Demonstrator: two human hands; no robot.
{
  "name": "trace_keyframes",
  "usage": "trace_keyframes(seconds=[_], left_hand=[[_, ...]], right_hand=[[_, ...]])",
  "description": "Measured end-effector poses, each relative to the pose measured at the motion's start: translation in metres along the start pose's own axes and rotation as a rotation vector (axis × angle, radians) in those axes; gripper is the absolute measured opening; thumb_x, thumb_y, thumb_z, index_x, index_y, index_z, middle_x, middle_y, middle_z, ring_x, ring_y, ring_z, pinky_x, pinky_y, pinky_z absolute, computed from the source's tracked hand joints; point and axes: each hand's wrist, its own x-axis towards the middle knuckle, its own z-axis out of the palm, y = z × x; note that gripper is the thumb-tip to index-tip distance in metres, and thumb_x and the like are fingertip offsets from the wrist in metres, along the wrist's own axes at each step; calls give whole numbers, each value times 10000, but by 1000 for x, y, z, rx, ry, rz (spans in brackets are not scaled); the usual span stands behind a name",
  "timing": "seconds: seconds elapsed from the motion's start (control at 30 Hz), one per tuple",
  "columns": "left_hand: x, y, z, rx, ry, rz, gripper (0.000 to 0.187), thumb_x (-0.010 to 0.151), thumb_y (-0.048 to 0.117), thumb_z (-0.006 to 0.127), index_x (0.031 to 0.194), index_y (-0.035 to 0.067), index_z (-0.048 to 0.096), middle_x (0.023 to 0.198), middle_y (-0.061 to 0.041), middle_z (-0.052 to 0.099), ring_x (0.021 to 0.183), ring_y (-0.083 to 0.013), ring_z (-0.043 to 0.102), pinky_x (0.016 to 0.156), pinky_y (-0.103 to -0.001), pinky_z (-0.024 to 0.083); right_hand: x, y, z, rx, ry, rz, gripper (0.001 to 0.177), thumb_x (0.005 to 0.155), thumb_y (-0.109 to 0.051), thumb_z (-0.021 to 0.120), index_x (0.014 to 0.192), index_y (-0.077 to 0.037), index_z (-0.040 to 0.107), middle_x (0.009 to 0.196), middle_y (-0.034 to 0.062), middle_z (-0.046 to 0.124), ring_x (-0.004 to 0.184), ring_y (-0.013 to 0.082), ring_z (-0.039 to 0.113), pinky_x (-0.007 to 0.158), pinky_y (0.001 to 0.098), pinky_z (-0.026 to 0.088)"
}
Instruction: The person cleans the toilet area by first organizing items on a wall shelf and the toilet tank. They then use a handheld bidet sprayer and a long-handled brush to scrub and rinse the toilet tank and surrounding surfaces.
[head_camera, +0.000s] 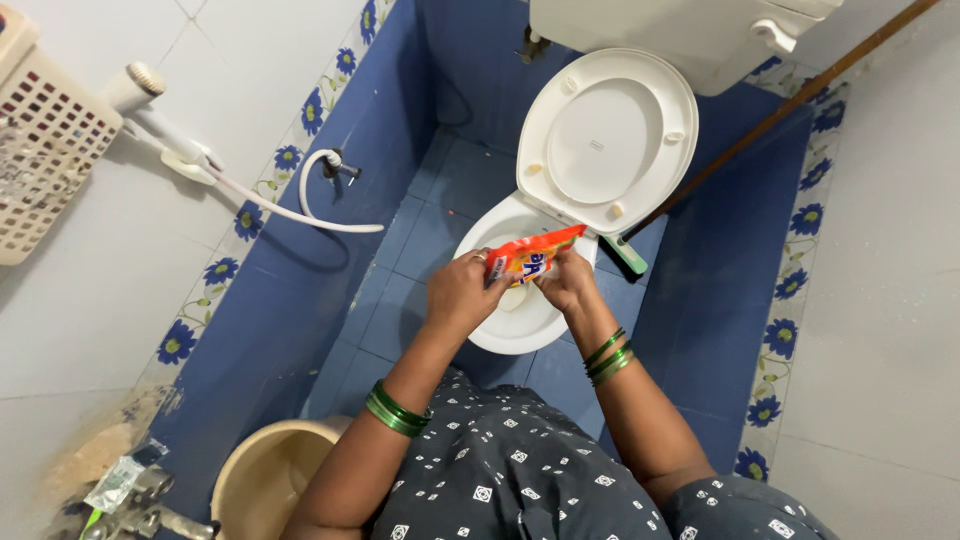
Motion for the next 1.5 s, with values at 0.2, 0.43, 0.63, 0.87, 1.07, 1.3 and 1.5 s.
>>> trace_keyframes(seconds=[0.2,0.43,0.63,0.87,1.07,1.3,1.5], left_hand=[[1,-49,33,-319,-192,-378,531,849,519,779,917,-6,733,722,-118,722,631,-226,694,595,-362,533],[-21,-79,60,-1285,-165,-608,440,952,383,684,1191,15,653,1023,-86,750,820,-185,737,766,-331,612],[-27,-91,39,-1523,-12,-687,461,966,359,682,1276,33,581,1086,-107,714,901,-234,709,816,-391,599],[-50,-108,25,-1543,131,-751,470,944,396,699,1259,62,600,1073,-93,712,890,-220,693,812,-397,570],[-71,-122,10,-1562,165,-761,483,945,419,698,1253,59,608,1098,-93,704,936,-211,697,846,-389,583],[-82,-134,-1,-1515,210,-806,508,915,438,710,1259,82,595,1091,-72,701,921,-195,688,829,-370,574],[-90,-141,2,-1476,227,-846,488,919,448,718,1217,73,624,1055,-66,699,903,-194,682,825,-367,580]], right_hand=[[-11,-14,9,89,-23,34,370,1065,-164,387,1321,71,517,1279,206,628,1127,319,668,893,446,616],[-8,-43,-21,-343,-4,20,251,1070,-225,522,1051,6,618,1027,147,672,903,240,698,820,361,597],[11,-55,-94,-1120,286,-153,264,953,-174,659,815,45,709,779,148,725,682,233,723,666,339,624],[10,-28,-136,-1483,263,26,182,691,42,837,866,1,812,794,114,786,644,177,742,648,299,630],[22,32,-127,-1650,200,112,226,709,-35,879,925,-54,815,824,80,786,658,153,742,662,286,618],[52,97,-66,-1721,9,-53,140,727,-81,861,851,-27,826,750,99,774,641,149,729,622,275,585],[97,87,15,-1359,117,-226,95,828,-87,821,854,-6,777,727,109,754,614,145,721,601,266,592]])
